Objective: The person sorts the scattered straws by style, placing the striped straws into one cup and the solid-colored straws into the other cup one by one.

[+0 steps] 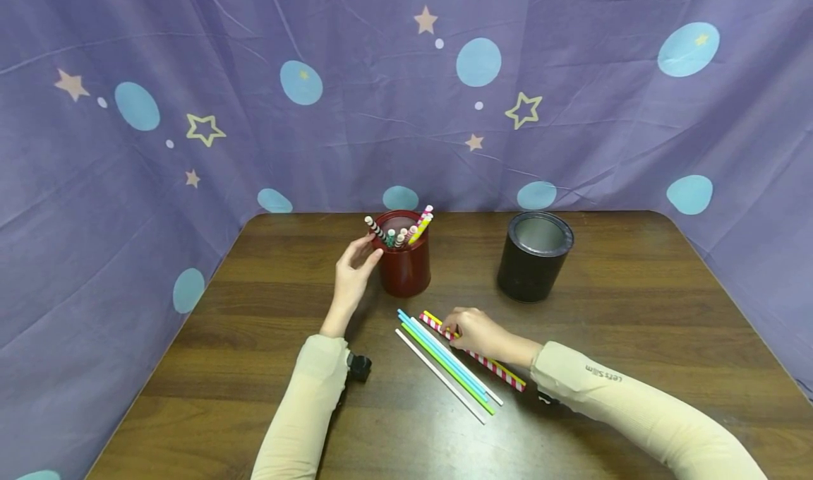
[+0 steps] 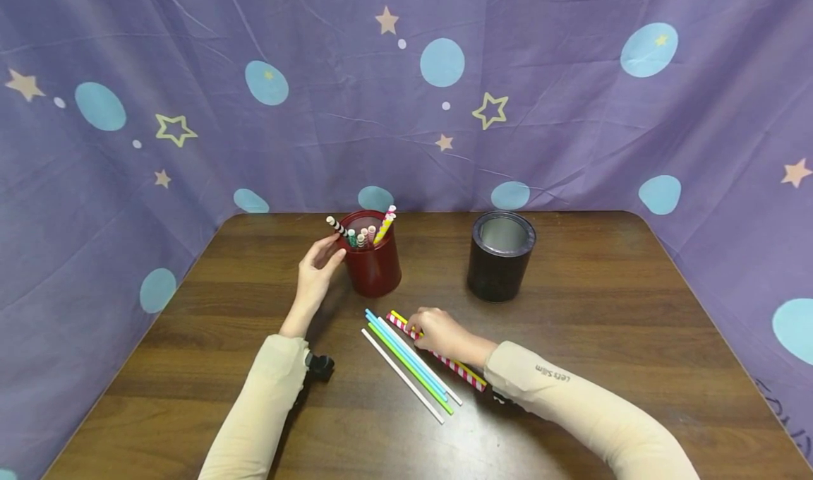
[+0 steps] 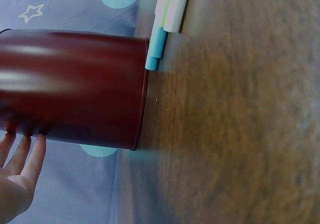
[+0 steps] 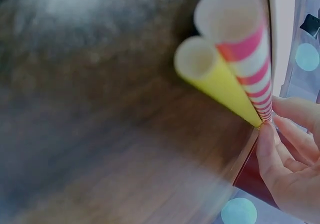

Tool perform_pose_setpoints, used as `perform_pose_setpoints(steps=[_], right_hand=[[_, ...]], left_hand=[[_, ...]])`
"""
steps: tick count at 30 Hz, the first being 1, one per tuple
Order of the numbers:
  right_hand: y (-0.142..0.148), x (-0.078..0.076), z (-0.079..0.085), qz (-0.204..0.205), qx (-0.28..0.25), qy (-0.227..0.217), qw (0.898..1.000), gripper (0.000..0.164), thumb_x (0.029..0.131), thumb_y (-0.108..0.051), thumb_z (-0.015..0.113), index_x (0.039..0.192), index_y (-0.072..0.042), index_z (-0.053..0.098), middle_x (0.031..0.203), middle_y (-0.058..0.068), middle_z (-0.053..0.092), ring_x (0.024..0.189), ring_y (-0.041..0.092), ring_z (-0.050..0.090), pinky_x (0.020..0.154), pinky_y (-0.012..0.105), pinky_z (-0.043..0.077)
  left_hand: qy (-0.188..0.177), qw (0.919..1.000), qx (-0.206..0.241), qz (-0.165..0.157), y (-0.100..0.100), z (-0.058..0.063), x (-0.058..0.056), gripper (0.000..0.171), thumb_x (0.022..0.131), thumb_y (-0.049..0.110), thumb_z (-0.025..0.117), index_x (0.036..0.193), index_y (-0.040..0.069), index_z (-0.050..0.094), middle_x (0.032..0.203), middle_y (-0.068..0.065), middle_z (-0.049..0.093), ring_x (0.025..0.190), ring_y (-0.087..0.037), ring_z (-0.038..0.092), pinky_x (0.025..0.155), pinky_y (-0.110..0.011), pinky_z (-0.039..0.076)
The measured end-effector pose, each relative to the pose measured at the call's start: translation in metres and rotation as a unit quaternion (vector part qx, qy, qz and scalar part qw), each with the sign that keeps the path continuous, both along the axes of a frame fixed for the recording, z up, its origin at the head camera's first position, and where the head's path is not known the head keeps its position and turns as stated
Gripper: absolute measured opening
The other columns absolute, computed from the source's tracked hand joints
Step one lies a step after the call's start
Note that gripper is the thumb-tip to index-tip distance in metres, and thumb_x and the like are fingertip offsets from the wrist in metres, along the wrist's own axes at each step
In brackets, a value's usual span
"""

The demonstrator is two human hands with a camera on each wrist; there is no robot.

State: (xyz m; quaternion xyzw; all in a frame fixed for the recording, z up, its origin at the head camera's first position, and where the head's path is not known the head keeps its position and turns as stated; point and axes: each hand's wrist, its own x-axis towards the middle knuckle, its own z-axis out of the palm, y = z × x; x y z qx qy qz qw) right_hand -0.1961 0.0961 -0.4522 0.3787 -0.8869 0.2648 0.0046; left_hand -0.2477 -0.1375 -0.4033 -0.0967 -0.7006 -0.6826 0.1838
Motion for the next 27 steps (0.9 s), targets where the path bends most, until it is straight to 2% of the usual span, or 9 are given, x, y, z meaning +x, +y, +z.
perform_pose_setpoints(steps=[10, 19, 27], right_hand=[[-0.001, 0.000, -0.003, 0.007, -0.007, 0.006, 1.000, 0.024, 0.068, 0.003, 0.068, 0.091, 0.001, 0.066, 0.068, 0.001, 0.054, 0.064, 0.012, 0.050, 0.058, 0.020, 0.043], [0.002, -0.001, 0.001, -0.022, -0.065, -0.055, 0.996, 0.025, 0.067, 0.002, 0.065, 0.092, -0.002, 0.065, 0.068, 0.001, 0.060, 0.064, 0.011, 0.054, 0.055, 0.017, 0.043], [0.004, -0.003, 0.012, -0.038, -0.104, -0.089, 0.990, 0.027, 0.068, 0.002, 0.063, 0.095, -0.002, 0.064, 0.070, 0.001, 0.061, 0.063, 0.007, 0.056, 0.057, 0.018, 0.046]], left_hand=[[0.002, 1.0000, -0.005, 0.005, 0.000, 0.001, 0.001, 0.033, 0.082, -0.001, 0.060, 0.112, -0.009, 0.053, 0.118, -0.024, 0.052, 0.107, -0.025, 0.050, 0.087, -0.024, 0.044], [0.000, 1.0000, -0.001, 0.002, 0.000, 0.000, 0.001, 0.033, 0.081, 0.000, 0.060, 0.112, -0.010, 0.053, 0.118, -0.025, 0.052, 0.110, -0.030, 0.048, 0.092, -0.041, 0.040], [-0.002, 1.0000, 0.001, 0.001, 0.000, 0.001, 0.001, 0.033, 0.081, -0.001, 0.060, 0.113, -0.010, 0.052, 0.120, -0.024, 0.051, 0.110, -0.029, 0.048, 0.092, -0.038, 0.042]])
